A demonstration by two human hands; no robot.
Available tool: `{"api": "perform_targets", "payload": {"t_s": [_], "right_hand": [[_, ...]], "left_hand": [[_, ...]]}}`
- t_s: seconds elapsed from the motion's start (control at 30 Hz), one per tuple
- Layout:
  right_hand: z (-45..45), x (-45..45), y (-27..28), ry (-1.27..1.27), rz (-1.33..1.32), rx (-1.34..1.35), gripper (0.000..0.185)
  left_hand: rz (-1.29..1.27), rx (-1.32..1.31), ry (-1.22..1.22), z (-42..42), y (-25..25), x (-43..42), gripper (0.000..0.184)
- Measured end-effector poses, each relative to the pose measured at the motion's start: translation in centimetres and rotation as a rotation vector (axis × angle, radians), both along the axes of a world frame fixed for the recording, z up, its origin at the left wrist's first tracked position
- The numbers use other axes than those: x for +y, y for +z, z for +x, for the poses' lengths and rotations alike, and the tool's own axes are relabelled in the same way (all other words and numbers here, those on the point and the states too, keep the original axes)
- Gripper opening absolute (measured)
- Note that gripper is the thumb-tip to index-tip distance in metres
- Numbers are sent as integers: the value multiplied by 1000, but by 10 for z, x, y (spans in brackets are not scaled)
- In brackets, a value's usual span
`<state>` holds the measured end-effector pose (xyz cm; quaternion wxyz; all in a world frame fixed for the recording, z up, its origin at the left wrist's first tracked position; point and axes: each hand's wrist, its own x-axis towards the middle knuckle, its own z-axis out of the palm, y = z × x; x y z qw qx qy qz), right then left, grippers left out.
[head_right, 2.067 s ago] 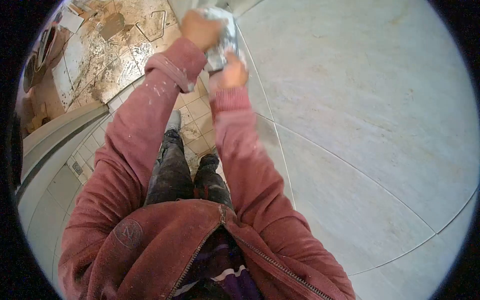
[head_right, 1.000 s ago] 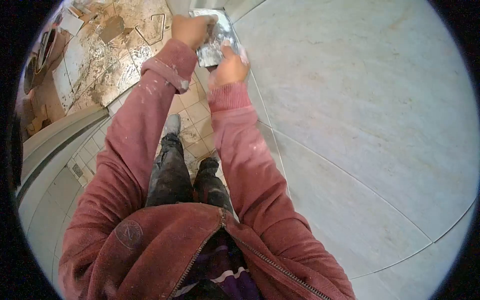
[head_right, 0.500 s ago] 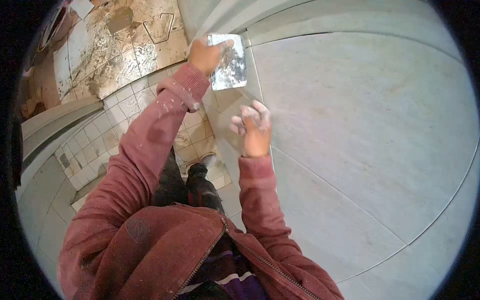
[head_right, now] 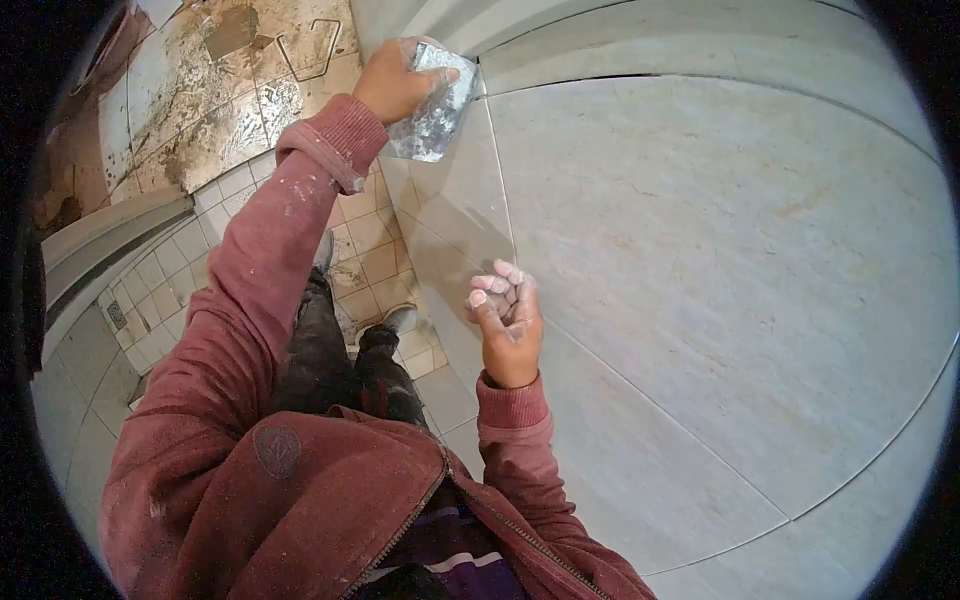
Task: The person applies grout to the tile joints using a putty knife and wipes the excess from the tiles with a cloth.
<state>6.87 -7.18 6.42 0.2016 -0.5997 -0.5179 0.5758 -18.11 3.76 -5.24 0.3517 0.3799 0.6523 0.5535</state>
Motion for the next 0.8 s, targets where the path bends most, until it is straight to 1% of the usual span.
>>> {"api": "perform_targets", "payload": {"t_s": [0.13, 0.2, 0.23, 0.3, 0.33, 0.4, 0.43, 0.5, 0.53, 0.63, 0.7, 0.73, 0.8], "right_hand": [[2, -7, -9, 26, -49, -11, 37], [0, -10, -12, 63, -44, -63, 37], [0, -11, -14, 71, -46, -60, 37], [-3, -11, -17, 112, -17, -84, 37], [-5, -10, -16, 118, -14, -87, 37], [-7, -10, -12, 163, 7, -102, 37], [-7, -10, -10, 162, 10, -110, 37], [-5, -10, -7, 194, 51, -190, 38], [-1, -12, -7, 189, 49, -197, 38], [6, -19, -11, 182, -7, -208, 34], [8, -21, -17, 234, 6, -259, 34], [5, -22, -20, 243, 7, -250, 34], [-3, -23, -22, 276, 7, -214, 35]], "left_hand": [[-2, -15, 4, 0, 0, 3, 24], [0, -235, -60, 4, 0, 0, 24], [-1, -232, -52, 8, -3, -2, 24], [49, -80, -27, 15, -2, -6, 24], [52, -83, -20, 15, -2, -8, 24], [80, 152, -24, 14, 7, -12, 24], [83, 144, -24, 14, 8, -11, 24], [67, 100, 118, 10, 7, -5, 24], [66, 93, 113, 9, 6, -3, 24], [-16, 41, 65, 2, 12, -3, 24], [-41, -212, -120, -1, 20, -6, 29], [-42, -203, -110, 1, 15, -5, 29], [-80, -131, -24, 16, -8, -1, 22]]}}
